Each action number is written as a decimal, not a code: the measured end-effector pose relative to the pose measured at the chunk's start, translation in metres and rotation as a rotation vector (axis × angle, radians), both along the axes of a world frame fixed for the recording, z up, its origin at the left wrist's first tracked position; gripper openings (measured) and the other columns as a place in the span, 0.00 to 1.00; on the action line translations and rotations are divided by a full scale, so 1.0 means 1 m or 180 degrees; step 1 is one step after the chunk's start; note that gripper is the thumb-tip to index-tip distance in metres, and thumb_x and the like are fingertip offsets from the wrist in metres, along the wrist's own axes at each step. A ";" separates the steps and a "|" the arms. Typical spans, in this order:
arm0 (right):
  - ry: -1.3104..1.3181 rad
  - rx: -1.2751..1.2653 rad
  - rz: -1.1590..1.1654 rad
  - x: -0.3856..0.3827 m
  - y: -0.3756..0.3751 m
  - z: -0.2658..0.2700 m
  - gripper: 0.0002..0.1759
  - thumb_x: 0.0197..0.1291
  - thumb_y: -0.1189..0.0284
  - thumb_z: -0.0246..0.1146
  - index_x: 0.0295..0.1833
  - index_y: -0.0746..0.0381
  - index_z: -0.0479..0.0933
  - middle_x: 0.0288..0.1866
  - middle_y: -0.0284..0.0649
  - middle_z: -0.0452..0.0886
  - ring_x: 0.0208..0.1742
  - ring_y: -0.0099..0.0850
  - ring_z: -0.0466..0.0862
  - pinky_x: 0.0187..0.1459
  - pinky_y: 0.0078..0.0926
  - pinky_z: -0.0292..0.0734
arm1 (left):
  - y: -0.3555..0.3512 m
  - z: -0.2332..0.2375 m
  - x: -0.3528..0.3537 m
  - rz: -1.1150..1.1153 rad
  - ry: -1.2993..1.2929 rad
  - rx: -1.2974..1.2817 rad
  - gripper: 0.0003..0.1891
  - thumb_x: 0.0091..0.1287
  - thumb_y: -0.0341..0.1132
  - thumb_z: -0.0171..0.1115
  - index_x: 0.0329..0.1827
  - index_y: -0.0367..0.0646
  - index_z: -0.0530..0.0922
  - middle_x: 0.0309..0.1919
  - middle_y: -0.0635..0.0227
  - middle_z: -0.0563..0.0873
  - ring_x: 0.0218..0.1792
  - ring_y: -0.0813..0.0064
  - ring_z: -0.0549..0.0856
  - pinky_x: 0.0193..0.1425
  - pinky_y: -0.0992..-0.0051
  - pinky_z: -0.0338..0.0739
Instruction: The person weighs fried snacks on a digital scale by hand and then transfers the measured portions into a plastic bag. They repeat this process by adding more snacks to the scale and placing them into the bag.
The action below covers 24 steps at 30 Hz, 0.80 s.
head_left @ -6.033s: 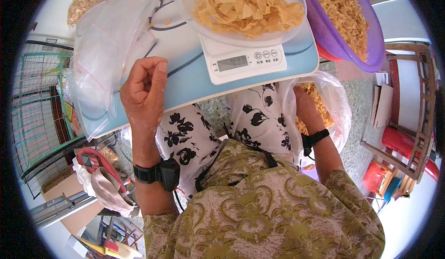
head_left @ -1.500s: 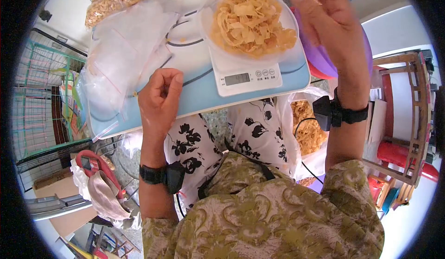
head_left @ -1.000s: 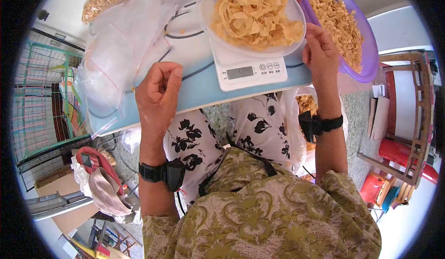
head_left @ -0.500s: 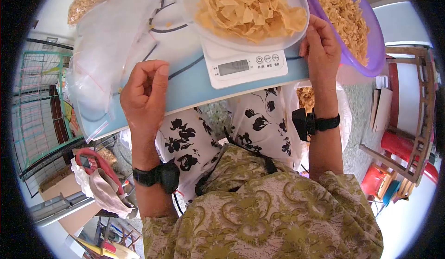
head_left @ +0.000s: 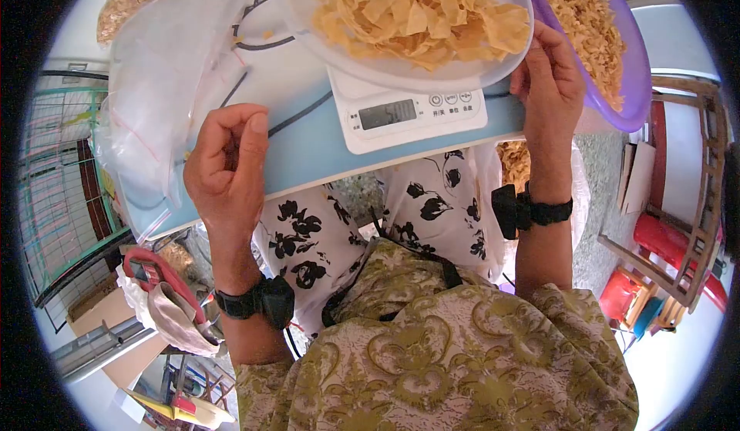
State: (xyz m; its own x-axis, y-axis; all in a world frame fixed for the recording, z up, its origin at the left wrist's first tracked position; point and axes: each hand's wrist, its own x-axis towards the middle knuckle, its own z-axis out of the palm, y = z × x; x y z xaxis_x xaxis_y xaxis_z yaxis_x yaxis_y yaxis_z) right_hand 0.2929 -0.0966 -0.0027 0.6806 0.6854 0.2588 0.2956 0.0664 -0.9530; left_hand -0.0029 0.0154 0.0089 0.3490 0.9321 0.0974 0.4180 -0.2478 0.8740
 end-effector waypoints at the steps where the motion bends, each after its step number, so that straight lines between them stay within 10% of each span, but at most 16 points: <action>1: 0.0003 -0.0007 0.0003 0.000 0.000 0.000 0.11 0.72 0.72 0.53 0.53 0.63 0.77 0.38 0.34 0.82 0.21 0.14 0.71 0.23 0.12 0.67 | 0.000 0.000 0.000 -0.0007 -0.0089 -0.0057 0.06 0.70 0.32 0.60 0.43 0.40 0.80 0.29 0.80 0.78 0.30 0.90 0.71 0.33 0.87 0.64; 24: -0.0215 -0.0117 0.0110 0.001 0.001 -0.004 0.11 0.70 0.73 0.55 0.52 0.64 0.78 0.37 0.33 0.83 0.22 0.14 0.73 0.24 0.12 0.68 | -0.001 0.003 0.000 -0.0002 -0.0293 -0.0252 0.04 0.70 0.28 0.60 0.42 0.37 0.80 0.28 0.79 0.78 0.28 0.92 0.71 0.31 0.89 0.64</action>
